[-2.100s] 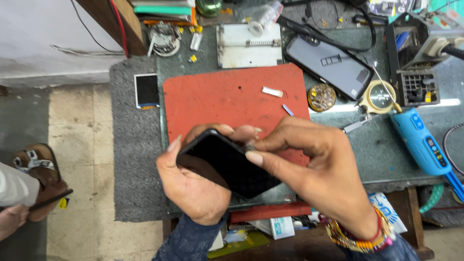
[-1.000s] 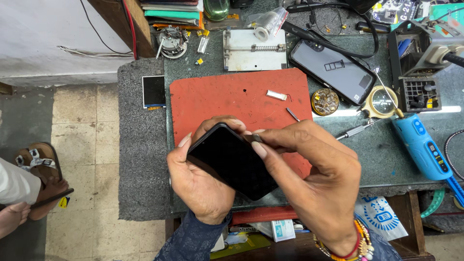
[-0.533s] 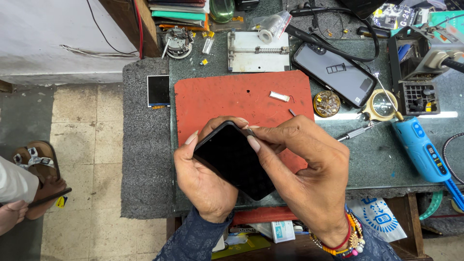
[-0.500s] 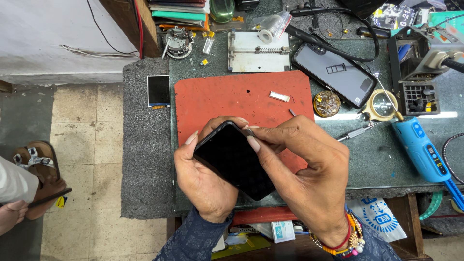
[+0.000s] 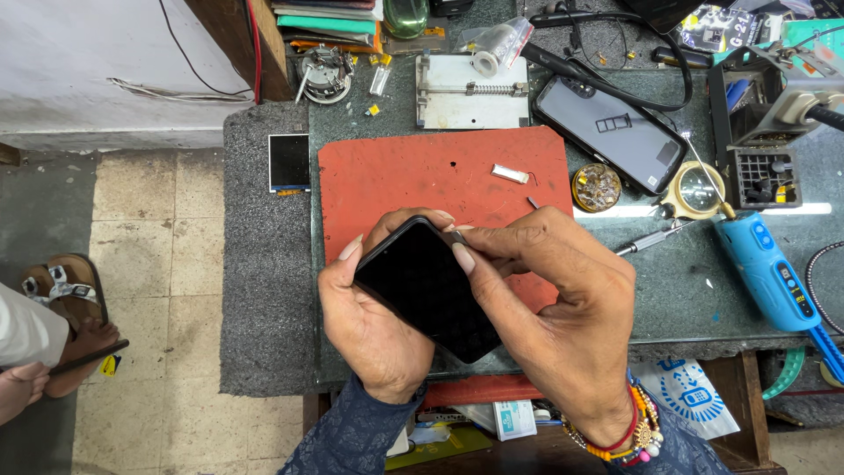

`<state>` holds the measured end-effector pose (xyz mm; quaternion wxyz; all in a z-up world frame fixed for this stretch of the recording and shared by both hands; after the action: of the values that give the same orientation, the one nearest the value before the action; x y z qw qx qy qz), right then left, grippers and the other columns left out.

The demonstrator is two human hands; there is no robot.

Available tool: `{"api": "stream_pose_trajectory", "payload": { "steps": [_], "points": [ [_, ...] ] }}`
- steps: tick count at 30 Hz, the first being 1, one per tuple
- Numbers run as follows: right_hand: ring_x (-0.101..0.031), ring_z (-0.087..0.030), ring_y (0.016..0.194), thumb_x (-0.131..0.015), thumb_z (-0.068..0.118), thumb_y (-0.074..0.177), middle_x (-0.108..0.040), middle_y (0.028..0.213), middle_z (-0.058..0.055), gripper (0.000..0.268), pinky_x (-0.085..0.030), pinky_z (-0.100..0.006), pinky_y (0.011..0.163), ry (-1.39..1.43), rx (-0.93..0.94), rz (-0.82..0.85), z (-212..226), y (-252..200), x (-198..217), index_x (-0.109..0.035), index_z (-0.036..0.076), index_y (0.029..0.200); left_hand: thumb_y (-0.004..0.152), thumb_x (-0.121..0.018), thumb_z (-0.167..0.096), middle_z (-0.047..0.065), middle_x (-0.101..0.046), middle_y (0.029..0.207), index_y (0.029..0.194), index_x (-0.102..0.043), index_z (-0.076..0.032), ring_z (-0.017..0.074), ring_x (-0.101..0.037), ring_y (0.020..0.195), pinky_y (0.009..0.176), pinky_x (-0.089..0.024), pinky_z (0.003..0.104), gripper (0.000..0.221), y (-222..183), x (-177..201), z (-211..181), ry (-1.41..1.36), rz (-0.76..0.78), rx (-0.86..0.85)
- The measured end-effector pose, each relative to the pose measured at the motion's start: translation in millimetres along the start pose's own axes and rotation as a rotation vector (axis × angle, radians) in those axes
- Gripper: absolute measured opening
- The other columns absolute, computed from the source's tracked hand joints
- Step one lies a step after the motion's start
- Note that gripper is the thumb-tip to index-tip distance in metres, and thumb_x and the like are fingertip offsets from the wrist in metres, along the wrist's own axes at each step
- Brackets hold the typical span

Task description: The person disassembles a mobile phone using a screwdriver, prying the internal battery and components from the frame and removing the back casing.

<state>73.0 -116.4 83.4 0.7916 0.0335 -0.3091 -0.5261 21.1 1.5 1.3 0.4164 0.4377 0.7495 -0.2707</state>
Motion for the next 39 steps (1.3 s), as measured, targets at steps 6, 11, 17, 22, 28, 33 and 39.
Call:
{"api": "stream_pose_trajectory", "payload": {
  "steps": [6,11,17,22,28,33,39],
  "points": [
    [-0.073,-0.012,0.08,-0.078,-0.002,0.089,-0.073,0.089,-0.006,0.015,-0.058,-0.024,0.073,-0.034,0.017,-0.004,-0.1,0.4,0.3,-0.076,0.0,0.104,0.101,-0.027,-0.039,0.019,-0.068,0.114,0.115,-0.062,0.007,0.0285,-0.062,0.11,0.103,-0.049,0.042,0.06,0.3,0.4,0.6,0.003,-0.009,-0.004],
    [-0.073,-0.012,0.08,-0.077,-0.002,0.088,-0.073,0.089,-0.007,0.016,-0.057,-0.024,0.074,-0.043,0.025,0.011,0.7,1.7,1.1,-0.077,0.001,0.104,0.103,-0.028,-0.039,0.019,-0.068,0.114,0.116,-0.062,0.008,0.0284,-0.062,0.111,0.104,-0.049,0.042,0.06,-0.2,0.4,0.3,0.0,0.01,-0.003],
    [-0.072,-0.013,0.082,-0.077,-0.005,0.087,-0.072,0.09,-0.006,0.017,-0.055,-0.025,0.074,-0.086,0.08,0.016,3.0,3.1,2.6,-0.075,0.0,0.103,0.102,-0.028,-0.039,0.02,-0.068,0.116,0.117,-0.062,0.008,0.0283,-0.061,0.111,0.104,-0.049,0.042,0.059,0.3,1.1,1.5,-0.001,0.001,-0.006],
    [-0.07,-0.014,0.077,-0.076,-0.006,0.085,-0.068,0.085,-0.007,0.02,-0.054,-0.026,0.071,-0.147,0.104,0.024,5.1,2.3,-0.1,-0.075,0.0,0.104,0.101,-0.03,-0.037,0.02,-0.068,0.118,0.116,-0.061,0.006,0.0281,-0.062,0.112,0.106,-0.048,0.042,0.056,1.0,2.6,3.6,-0.003,-0.019,-0.03],
    [-0.065,-0.017,0.071,-0.076,-0.005,0.084,-0.063,0.081,-0.007,0.02,-0.05,-0.029,0.065,-0.264,0.172,-0.006,7.2,1.6,-8.1,-0.075,0.002,0.102,0.101,-0.031,-0.035,0.02,-0.068,0.12,0.113,-0.061,0.006,0.0267,-0.063,0.111,0.105,-0.049,0.041,0.052,2.4,4.2,4.3,-0.065,-0.043,-0.022],
    [-0.061,-0.019,0.065,-0.077,-0.004,0.083,-0.06,0.079,-0.006,0.02,-0.046,-0.033,0.06,-0.355,0.22,-0.025,8.0,-0.8,-14.3,-0.074,0.004,0.101,0.102,-0.032,-0.034,0.02,-0.069,0.119,0.114,-0.062,0.006,0.0258,-0.063,0.105,0.1,-0.05,0.04,0.051,3.2,5.5,5.6,-0.119,-0.033,-0.018],
    [-0.057,-0.024,0.065,-0.076,-0.004,0.082,-0.056,0.078,-0.007,0.024,-0.044,-0.038,0.059,-0.457,0.313,-0.018,11.1,-2.3,-18.4,-0.073,0.004,0.105,0.101,-0.031,-0.035,0.019,-0.07,0.118,0.112,-0.063,0.007,0.0238,-0.064,0.104,0.098,-0.05,0.038,0.053,4.8,6.1,5.9,-0.093,-0.118,0.004]
  ]
}}
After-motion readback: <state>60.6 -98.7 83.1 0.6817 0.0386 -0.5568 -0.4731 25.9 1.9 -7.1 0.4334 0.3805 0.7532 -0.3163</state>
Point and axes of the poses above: each hand's wrist, its own y-axis towards the middle knuckle, its own x-axis out of the back of the hand, z = x × y, the point moved 1 cm from there along y, towards the middle knuckle
